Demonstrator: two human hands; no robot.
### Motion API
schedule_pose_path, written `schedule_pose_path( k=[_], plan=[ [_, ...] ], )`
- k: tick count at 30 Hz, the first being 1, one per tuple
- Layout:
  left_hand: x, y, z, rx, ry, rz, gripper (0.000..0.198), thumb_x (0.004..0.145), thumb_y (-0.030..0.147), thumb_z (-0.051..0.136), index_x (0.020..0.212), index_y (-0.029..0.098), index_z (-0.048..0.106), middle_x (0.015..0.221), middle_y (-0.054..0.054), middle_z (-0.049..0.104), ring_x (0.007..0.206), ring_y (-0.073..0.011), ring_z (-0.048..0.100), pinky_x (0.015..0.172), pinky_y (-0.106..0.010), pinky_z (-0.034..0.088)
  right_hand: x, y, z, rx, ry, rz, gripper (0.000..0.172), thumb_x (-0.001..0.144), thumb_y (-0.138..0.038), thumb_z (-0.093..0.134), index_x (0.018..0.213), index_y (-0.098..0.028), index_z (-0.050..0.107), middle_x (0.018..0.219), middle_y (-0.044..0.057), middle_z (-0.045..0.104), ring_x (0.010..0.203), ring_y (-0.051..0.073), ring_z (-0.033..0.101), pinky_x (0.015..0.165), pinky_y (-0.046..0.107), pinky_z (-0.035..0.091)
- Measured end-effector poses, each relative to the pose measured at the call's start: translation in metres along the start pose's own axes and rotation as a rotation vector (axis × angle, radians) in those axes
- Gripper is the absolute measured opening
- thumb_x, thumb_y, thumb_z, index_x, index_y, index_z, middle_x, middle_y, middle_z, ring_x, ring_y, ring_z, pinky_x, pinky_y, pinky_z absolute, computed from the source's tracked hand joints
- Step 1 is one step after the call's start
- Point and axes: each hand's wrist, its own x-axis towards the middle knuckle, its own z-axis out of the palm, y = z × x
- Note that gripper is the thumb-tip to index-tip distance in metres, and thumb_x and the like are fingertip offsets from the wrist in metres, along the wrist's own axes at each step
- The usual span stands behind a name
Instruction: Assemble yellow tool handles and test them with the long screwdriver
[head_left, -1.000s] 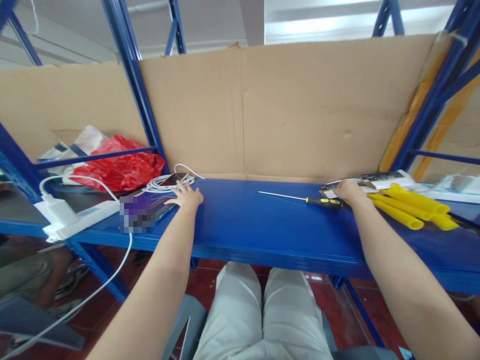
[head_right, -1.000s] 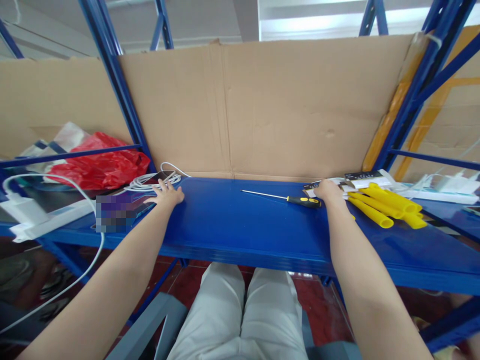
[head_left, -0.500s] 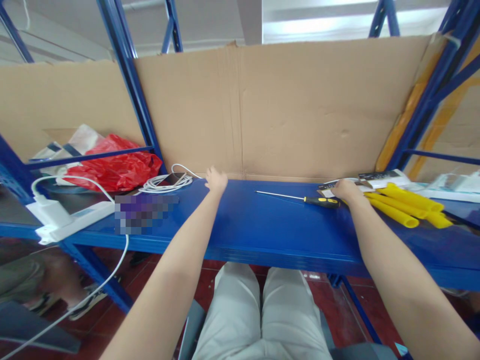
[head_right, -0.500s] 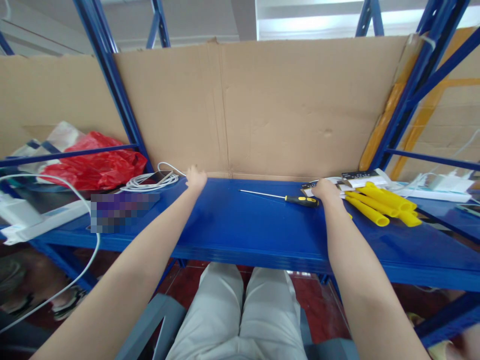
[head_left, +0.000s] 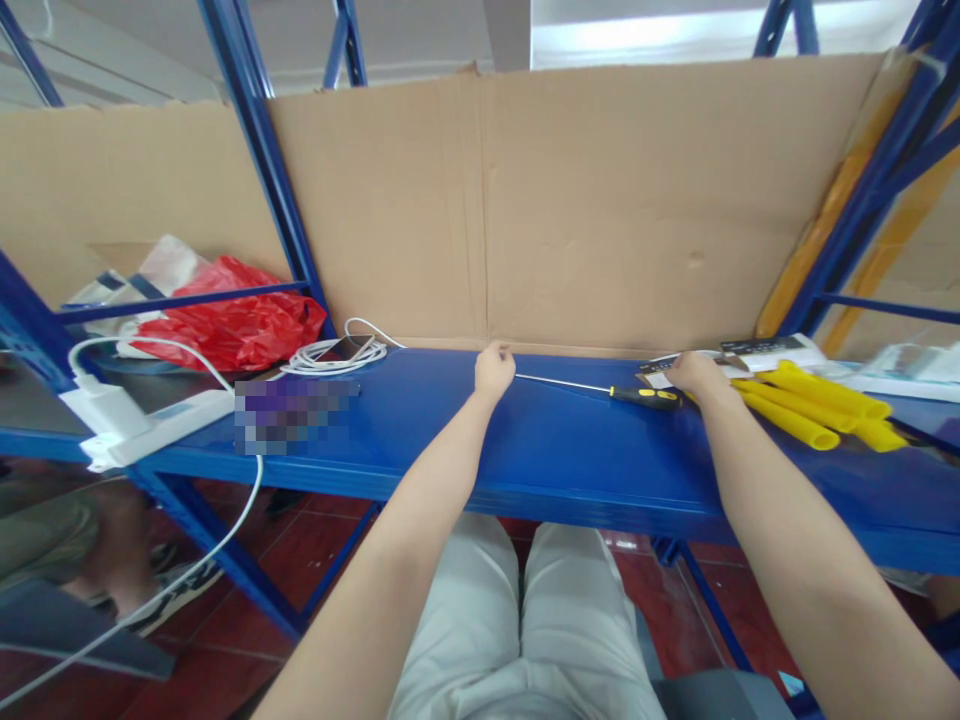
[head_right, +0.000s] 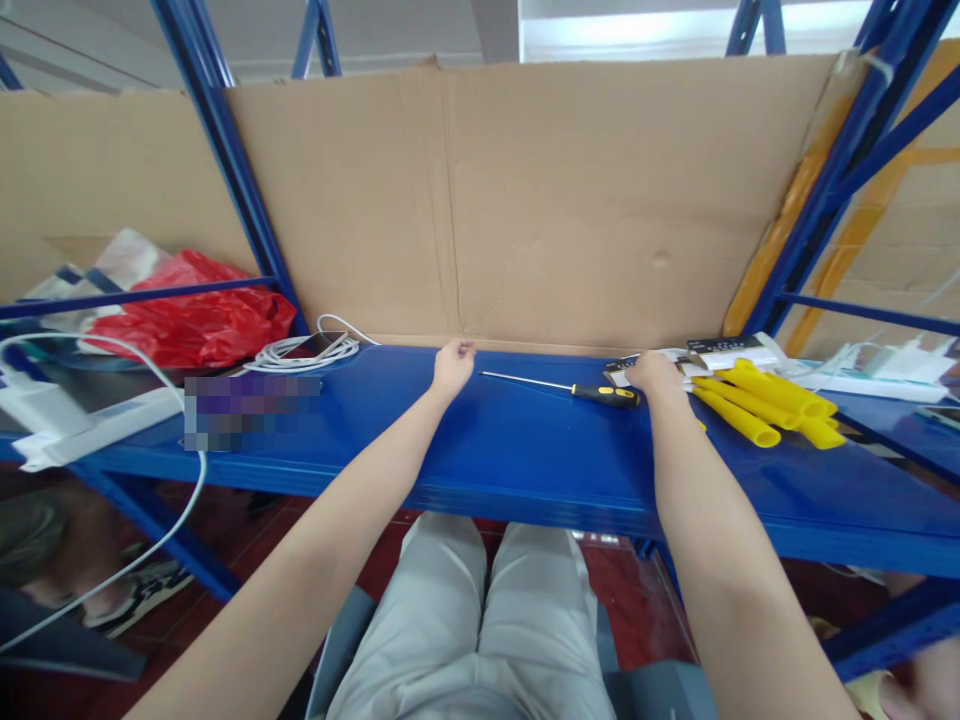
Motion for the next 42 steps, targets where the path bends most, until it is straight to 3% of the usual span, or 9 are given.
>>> schedule_pose_path(
  k=[5,11,19,31,42],
  plan=[
    [-0.004,0.003,0.007,0.025,-0.155,0.116,0.034,0.088,0.005,0.049,0.107,0.014,0.076,0.100,-0.008,0.078,0.098,-0.0172,0.072,0.094,-0.025,0.051,0.000,0.000,0.000,0.021,-0.011,0.028,0.035,0.083,-0.019,0.056,0.111,-0.008,0.073,0.114,0.025,0.070,0.113,0.034,0.066,0.089,0.038,0.051],
    [-0.005,0.004,0.006,0.029,-0.170,0.134,0.034,0.087,0.004,0.049,0.105,0.014,0.077,0.098,-0.008,0.078,0.091,-0.0168,0.073,0.092,-0.026,0.053,-0.006,-0.002,-0.005,0.048,-0.013,0.040,0.038,0.081,-0.018,0.057,0.113,-0.007,0.072,0.120,0.026,0.067,0.117,0.036,0.064,0.094,0.043,0.051],
    [-0.005,0.005,0.008,0.031,-0.197,0.153,0.034,0.088,0.005,0.050,0.106,0.015,0.077,0.094,-0.007,0.078,0.083,-0.0158,0.074,0.092,-0.026,0.054,0.005,0.006,0.003,0.046,0.027,0.062,0.038,0.079,-0.024,0.060,0.111,-0.008,0.073,0.113,0.026,0.069,0.111,0.035,0.066,0.091,0.042,0.053],
    [-0.008,0.007,0.008,0.023,-0.197,0.177,0.033,0.088,0.006,0.051,0.103,0.015,0.078,0.093,-0.008,0.078,0.087,-0.0172,0.074,0.091,-0.027,0.054,-0.003,0.005,-0.002,0.038,0.009,0.170,0.051,0.078,-0.021,0.058,0.125,-0.004,0.066,0.121,0.029,0.065,0.115,0.038,0.064,0.092,0.045,0.053],
    [-0.009,0.008,0.007,0.047,-0.185,0.218,0.034,0.088,0.005,0.050,0.103,0.014,0.078,0.096,-0.008,0.078,0.096,-0.0185,0.072,0.094,-0.028,0.053,0.008,0.019,0.008,0.020,-0.109,0.131,0.053,0.085,-0.028,0.060,0.129,0.001,0.063,0.124,0.029,0.065,0.117,0.036,0.063,0.093,0.040,0.053]
  ],
)
